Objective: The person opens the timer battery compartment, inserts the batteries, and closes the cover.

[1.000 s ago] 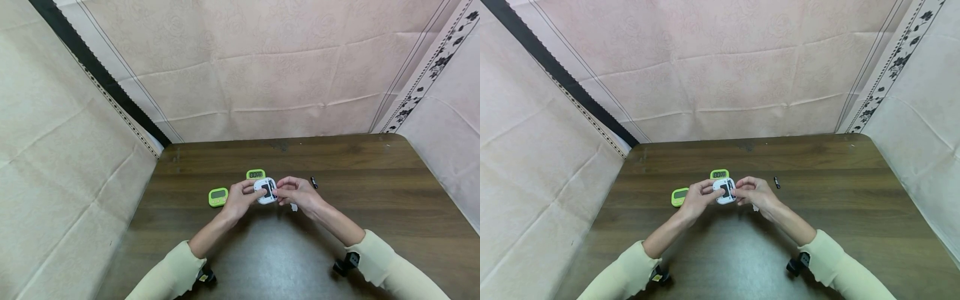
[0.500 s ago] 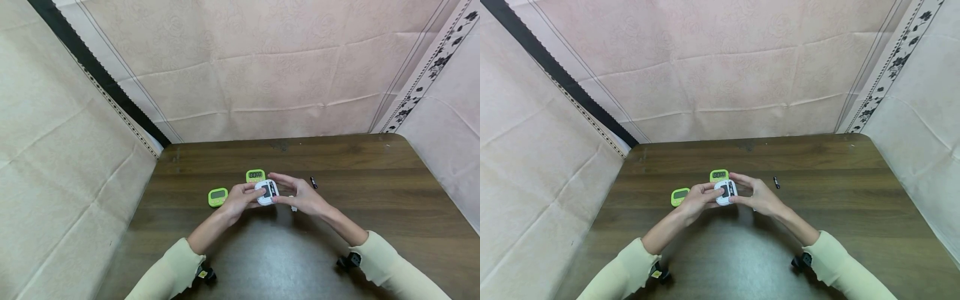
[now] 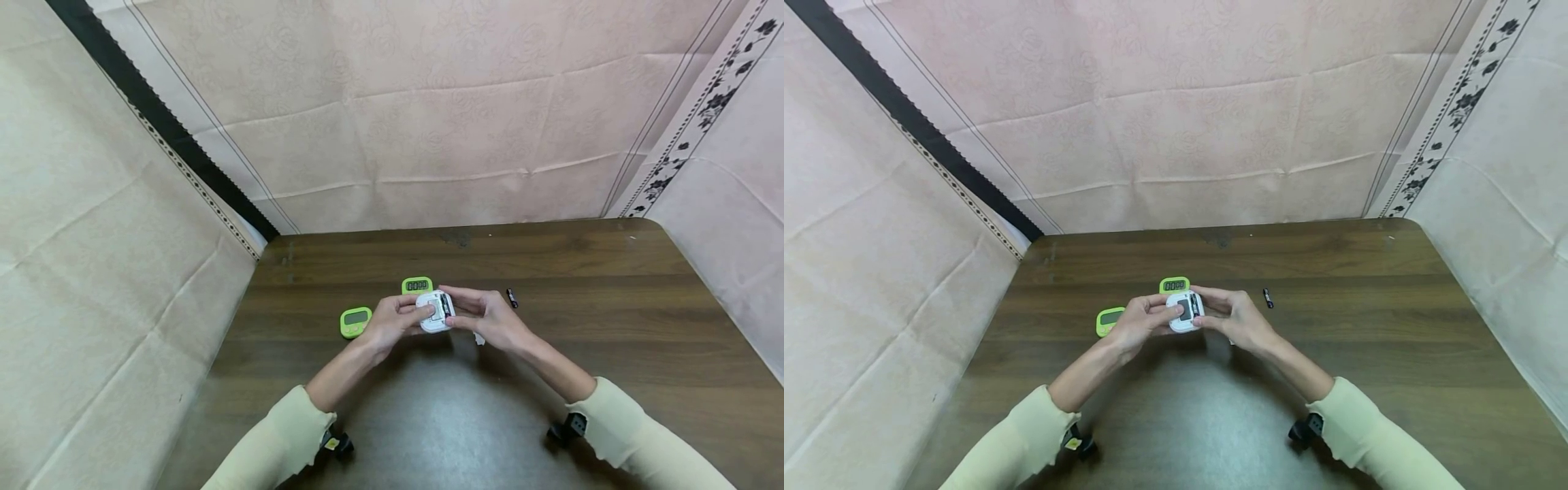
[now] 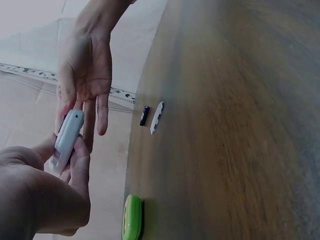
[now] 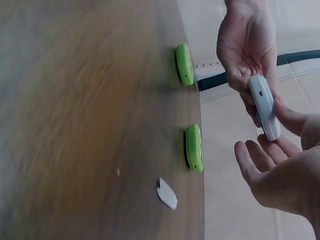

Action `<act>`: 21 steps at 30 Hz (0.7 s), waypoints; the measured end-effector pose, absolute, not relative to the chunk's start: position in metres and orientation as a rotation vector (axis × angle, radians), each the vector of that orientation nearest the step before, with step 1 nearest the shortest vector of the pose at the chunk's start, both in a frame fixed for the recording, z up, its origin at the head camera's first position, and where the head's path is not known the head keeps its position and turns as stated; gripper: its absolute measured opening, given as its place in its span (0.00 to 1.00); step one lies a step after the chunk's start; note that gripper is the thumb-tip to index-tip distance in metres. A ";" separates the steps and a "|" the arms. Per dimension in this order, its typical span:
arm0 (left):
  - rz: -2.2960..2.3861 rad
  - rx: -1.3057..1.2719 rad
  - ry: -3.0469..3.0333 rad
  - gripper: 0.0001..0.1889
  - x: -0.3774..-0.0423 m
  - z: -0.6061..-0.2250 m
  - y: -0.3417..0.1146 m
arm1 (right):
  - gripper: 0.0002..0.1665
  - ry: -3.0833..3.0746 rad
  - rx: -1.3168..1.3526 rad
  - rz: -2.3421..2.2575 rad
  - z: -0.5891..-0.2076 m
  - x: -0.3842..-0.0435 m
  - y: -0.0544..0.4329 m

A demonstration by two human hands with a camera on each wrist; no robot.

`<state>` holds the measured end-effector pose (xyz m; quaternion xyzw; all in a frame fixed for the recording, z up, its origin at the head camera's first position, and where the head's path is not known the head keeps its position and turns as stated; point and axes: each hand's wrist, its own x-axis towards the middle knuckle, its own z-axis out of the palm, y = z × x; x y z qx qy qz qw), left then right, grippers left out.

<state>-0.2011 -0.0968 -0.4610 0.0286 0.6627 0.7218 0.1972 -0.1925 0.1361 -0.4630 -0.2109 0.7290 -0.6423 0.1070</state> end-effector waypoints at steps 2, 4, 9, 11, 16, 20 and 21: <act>2.015 0.092 1.888 0.22 -0.201 -0.459 -0.096 | 0.36 2.066 -0.515 -1.965 -0.463 -0.192 0.135; 2.007 0.108 1.917 0.22 -0.201 -0.458 -0.094 | 0.37 2.006 -0.416 -2.018 -0.463 -0.191 0.135; 1.996 0.156 1.964 0.22 -0.200 -0.453 -0.093 | 0.38 1.933 -0.293 -2.071 -0.462 -0.188 0.134; 1.993 0.177 1.972 0.21 -0.199 -0.452 -0.093 | 0.38 1.937 -0.273 -2.076 -0.462 -0.187 0.134; 1.965 0.225 2.001 0.22 -0.198 -0.448 -0.092 | 0.37 2.003 -0.228 -2.080 -0.463 -0.186 0.134; 1.919 0.250 2.062 0.22 -0.197 -0.448 -0.091 | 0.32 2.089 -0.224 -2.092 -0.464 -0.185 0.133; 1.907 0.262 2.079 0.21 -0.197 -0.449 -0.091 | 0.30 2.114 -0.235 -2.101 -0.465 -0.185 0.132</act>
